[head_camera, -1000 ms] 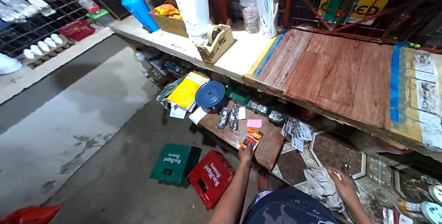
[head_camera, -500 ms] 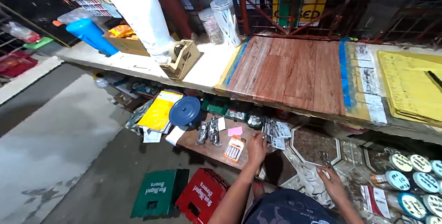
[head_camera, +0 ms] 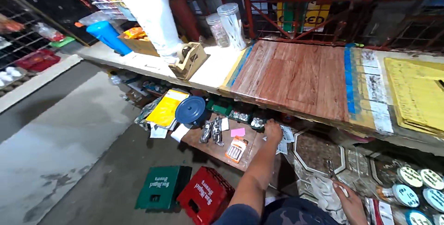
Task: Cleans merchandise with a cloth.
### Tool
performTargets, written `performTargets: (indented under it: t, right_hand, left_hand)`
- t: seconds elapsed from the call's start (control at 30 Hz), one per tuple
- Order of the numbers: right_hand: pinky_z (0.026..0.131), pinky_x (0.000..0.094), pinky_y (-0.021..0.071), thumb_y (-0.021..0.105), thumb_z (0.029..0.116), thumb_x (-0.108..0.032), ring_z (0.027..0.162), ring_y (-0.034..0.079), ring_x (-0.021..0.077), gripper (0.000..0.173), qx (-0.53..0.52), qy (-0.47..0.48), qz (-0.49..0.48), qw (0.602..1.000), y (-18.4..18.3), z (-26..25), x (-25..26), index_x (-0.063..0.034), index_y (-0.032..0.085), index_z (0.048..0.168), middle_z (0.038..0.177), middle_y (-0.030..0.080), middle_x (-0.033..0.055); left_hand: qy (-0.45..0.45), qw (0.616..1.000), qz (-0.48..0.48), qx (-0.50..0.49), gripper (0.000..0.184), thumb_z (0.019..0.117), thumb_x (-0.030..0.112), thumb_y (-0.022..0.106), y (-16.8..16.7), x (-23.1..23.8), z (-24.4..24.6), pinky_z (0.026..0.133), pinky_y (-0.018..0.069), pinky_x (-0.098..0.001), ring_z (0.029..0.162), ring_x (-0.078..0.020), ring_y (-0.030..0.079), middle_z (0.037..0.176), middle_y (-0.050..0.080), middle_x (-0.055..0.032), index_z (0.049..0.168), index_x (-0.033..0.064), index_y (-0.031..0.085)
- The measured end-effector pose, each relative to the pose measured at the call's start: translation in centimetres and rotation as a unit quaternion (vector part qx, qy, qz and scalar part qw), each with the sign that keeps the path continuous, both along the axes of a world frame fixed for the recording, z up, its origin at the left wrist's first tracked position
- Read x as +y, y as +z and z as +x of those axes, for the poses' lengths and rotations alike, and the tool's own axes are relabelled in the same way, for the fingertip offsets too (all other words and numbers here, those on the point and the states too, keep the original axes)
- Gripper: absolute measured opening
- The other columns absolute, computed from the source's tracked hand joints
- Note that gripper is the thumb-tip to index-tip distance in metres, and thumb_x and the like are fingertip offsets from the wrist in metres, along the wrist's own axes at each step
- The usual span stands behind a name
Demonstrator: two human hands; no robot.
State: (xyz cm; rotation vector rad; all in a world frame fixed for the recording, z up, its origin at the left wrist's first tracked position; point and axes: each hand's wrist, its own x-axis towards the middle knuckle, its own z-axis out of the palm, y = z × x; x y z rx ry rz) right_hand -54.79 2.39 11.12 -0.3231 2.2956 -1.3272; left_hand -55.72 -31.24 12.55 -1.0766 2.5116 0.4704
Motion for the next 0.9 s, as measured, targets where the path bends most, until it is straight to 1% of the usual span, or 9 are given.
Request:
performTargets:
  t: [0.17,0.3,0.4,0.47,0.6,0.7,0.8,0.87,0.9]
  right_hand:
    - [0.104,0.0503,0.0455,0.055,0.1024,-0.013,0.114,0.064,0.0342,0.034,-0.020,0.021,0.033,0.999,-0.2,-0.8,0.8,0.0116,0.066,0.123,0.119,0.067,0.0314]
    - [0.101,0.0504,0.0468,0.058,0.1012,-0.014,0.110,0.065,0.0332,0.032,-0.008,0.043,0.049,0.998,-0.3,-1.6,0.5,0.0105,0.067,0.120,0.114,0.068,0.0302]
    - [0.103,0.0525,0.0455,0.057,0.1018,-0.014,0.113,0.064,0.0362,0.033,-0.001,0.060,0.052,0.997,0.0,-1.9,0.2,0.0111,0.067,0.121,0.117,0.067,0.0316]
    - [0.105,0.0522,0.0444,0.055,0.1030,-0.015,0.116,0.062,0.0365,0.035,-0.009,0.065,0.061,0.996,0.4,-2.1,0.2,0.0110,0.065,0.124,0.120,0.066,0.0322]
    - [0.103,0.0386,0.0460,0.052,0.1043,-0.014,0.114,0.061,0.0213,0.035,-0.047,0.011,0.024,0.999,-0.2,-2.4,0.4,0.0116,0.061,0.126,0.124,0.063,0.0278]
    - [0.112,0.0384,0.0408,0.046,0.1065,-0.017,0.132,0.051,0.0225,0.045,-0.117,-0.024,-0.021,0.993,-1.2,-3.2,0.6,0.0076,0.048,0.144,0.147,0.049,0.0267]
    - [0.115,0.0364,0.0382,0.033,0.1089,-0.027,0.141,0.044,0.0192,0.056,-0.168,0.016,-0.054,0.984,-1.6,-3.4,0.3,-0.0005,0.028,0.159,0.159,0.036,0.0223]
    - [0.114,0.0295,0.0408,0.025,0.1087,-0.031,0.137,0.048,0.0113,0.059,-0.179,0.080,-0.106,0.975,-1.1,-3.2,-0.4,0.0012,0.026,0.158,0.158,0.039,0.0176]
    - [0.110,0.0259,0.0443,0.025,0.1072,-0.032,0.130,0.053,0.0066,0.059,-0.183,0.099,-0.135,0.969,-0.9,-3.0,-0.9,0.0031,0.032,0.154,0.151,0.048,0.0134]
  left_hand:
    - [0.013,0.998,0.019,0.053,0.040,0.0983,0.006,0.054,0.3,1.0,-0.6,0.107,0.0429,-0.0568,0.139,-0.0419,0.045,0.150,0.048,-0.0228,0.137,0.0022,0.059]
    - [0.044,0.974,0.132,0.176,0.034,0.1028,0.010,0.050,-0.5,3.1,-0.8,0.104,0.0494,-0.0542,0.128,-0.0388,0.058,0.137,0.059,-0.0225,0.135,0.0052,0.059]
    - [0.059,0.962,0.197,0.180,0.036,0.1066,0.013,0.045,-1.1,4.3,-0.9,0.100,0.0506,-0.0577,0.119,-0.0410,0.064,0.126,0.065,-0.0247,0.141,0.0055,0.050]
    - [0.057,0.962,0.208,0.170,0.037,0.1064,0.012,0.045,-0.9,4.7,-0.9,0.099,0.0503,-0.0593,0.118,-0.0423,0.064,0.125,0.065,-0.0252,0.143,0.0055,0.047]
    - [0.054,0.948,0.234,0.210,0.034,0.1070,0.014,0.045,-0.4,5.6,-0.2,0.099,0.0506,-0.0579,0.116,-0.0415,0.065,0.122,0.066,-0.0255,0.139,0.0038,0.051]
    - [0.077,0.907,0.311,0.273,0.034,0.1074,0.013,0.047,1.2,6.4,1.9,0.100,0.0499,-0.0550,0.113,-0.0399,0.064,0.121,0.064,-0.0278,0.137,-0.0033,0.051]
    - [0.109,0.856,0.399,0.310,0.034,0.1065,0.012,0.048,2.5,7.4,5.2,0.089,0.0510,-0.0462,0.093,-0.0300,0.062,0.105,0.063,-0.0228,0.135,-0.0067,0.050]
    - [0.131,0.820,0.451,0.327,0.032,0.1055,0.011,0.050,3.1,8.0,7.4,0.084,0.0498,-0.0389,0.087,-0.0213,0.058,0.099,0.062,-0.0174,0.132,-0.0073,0.050]
    - [0.144,0.801,0.472,0.340,0.030,0.1049,0.011,0.051,3.1,8.3,8.4,0.081,0.0489,-0.0356,0.083,-0.0172,0.056,0.096,0.060,-0.0138,0.129,-0.0071,0.051]
